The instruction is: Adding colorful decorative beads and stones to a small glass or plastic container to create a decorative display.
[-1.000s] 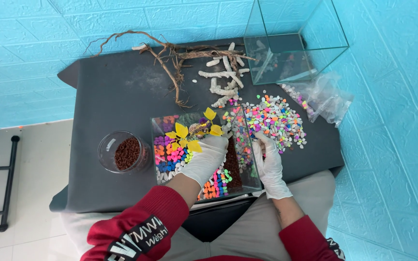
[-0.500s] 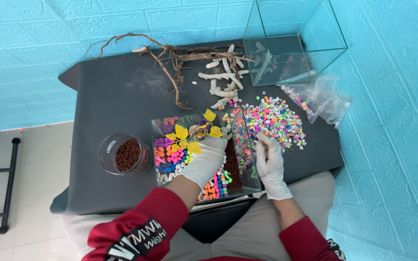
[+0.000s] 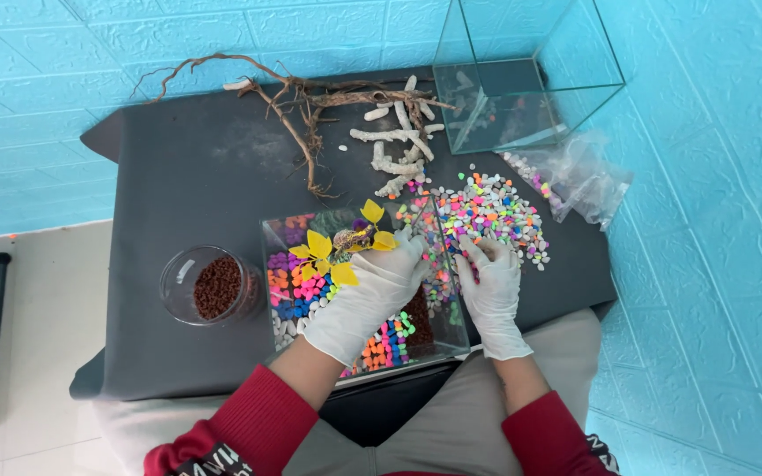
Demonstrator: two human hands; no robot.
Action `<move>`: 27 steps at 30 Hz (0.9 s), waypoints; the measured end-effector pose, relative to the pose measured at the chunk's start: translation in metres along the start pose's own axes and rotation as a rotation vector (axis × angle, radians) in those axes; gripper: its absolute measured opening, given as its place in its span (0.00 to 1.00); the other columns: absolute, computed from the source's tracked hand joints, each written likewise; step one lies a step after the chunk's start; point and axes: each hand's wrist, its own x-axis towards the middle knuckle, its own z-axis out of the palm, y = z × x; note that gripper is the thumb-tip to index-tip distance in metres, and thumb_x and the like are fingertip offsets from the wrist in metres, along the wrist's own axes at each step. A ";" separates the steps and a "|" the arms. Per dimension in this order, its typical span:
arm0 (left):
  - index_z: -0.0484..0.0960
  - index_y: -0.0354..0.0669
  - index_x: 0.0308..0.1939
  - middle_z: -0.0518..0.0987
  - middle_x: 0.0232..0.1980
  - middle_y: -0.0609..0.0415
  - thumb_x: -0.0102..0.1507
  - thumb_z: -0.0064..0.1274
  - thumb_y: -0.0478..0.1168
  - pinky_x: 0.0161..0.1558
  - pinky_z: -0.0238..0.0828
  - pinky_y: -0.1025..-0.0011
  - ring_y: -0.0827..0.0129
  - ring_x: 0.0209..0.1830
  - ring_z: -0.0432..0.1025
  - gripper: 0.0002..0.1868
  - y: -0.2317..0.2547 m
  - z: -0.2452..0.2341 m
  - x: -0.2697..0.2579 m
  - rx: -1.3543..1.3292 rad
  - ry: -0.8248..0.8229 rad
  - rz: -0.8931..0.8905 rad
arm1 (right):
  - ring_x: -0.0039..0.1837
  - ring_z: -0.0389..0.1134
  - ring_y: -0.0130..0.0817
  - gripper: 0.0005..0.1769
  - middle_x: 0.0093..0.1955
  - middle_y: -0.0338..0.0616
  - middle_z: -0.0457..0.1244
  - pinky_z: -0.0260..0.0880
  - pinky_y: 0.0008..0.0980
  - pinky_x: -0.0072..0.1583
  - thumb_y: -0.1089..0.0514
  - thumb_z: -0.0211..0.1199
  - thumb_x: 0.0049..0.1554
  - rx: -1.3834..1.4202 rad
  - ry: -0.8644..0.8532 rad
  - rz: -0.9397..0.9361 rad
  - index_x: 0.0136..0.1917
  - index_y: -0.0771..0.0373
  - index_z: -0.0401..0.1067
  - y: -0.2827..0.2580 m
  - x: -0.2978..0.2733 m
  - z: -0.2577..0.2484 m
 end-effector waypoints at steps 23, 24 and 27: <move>0.83 0.51 0.47 0.73 0.37 0.62 0.67 0.59 0.46 0.42 0.77 0.75 0.66 0.36 0.75 0.08 -0.007 0.026 -0.003 -0.217 0.649 0.946 | 0.51 0.74 0.42 0.10 0.48 0.62 0.70 0.77 0.40 0.54 0.78 0.63 0.56 0.976 0.108 0.186 0.53 0.79 0.72 -0.068 0.009 -0.061; 0.83 0.51 0.47 0.73 0.37 0.62 0.67 0.59 0.46 0.42 0.77 0.75 0.66 0.36 0.75 0.08 -0.007 0.026 -0.003 -0.217 0.648 0.946 | 0.51 0.74 0.42 0.10 0.48 0.62 0.70 0.77 0.40 0.54 0.78 0.63 0.56 0.977 0.108 0.187 0.53 0.79 0.72 -0.069 0.010 -0.061; 0.82 0.48 0.49 0.78 0.38 0.58 0.67 0.58 0.42 0.43 0.79 0.72 0.63 0.38 0.77 0.08 -0.007 0.029 -0.002 -0.289 0.601 0.943 | 0.54 0.73 0.41 0.08 0.49 0.63 0.70 0.76 0.40 0.54 0.78 0.61 0.57 1.006 0.112 0.200 0.52 0.79 0.71 -0.068 0.009 -0.060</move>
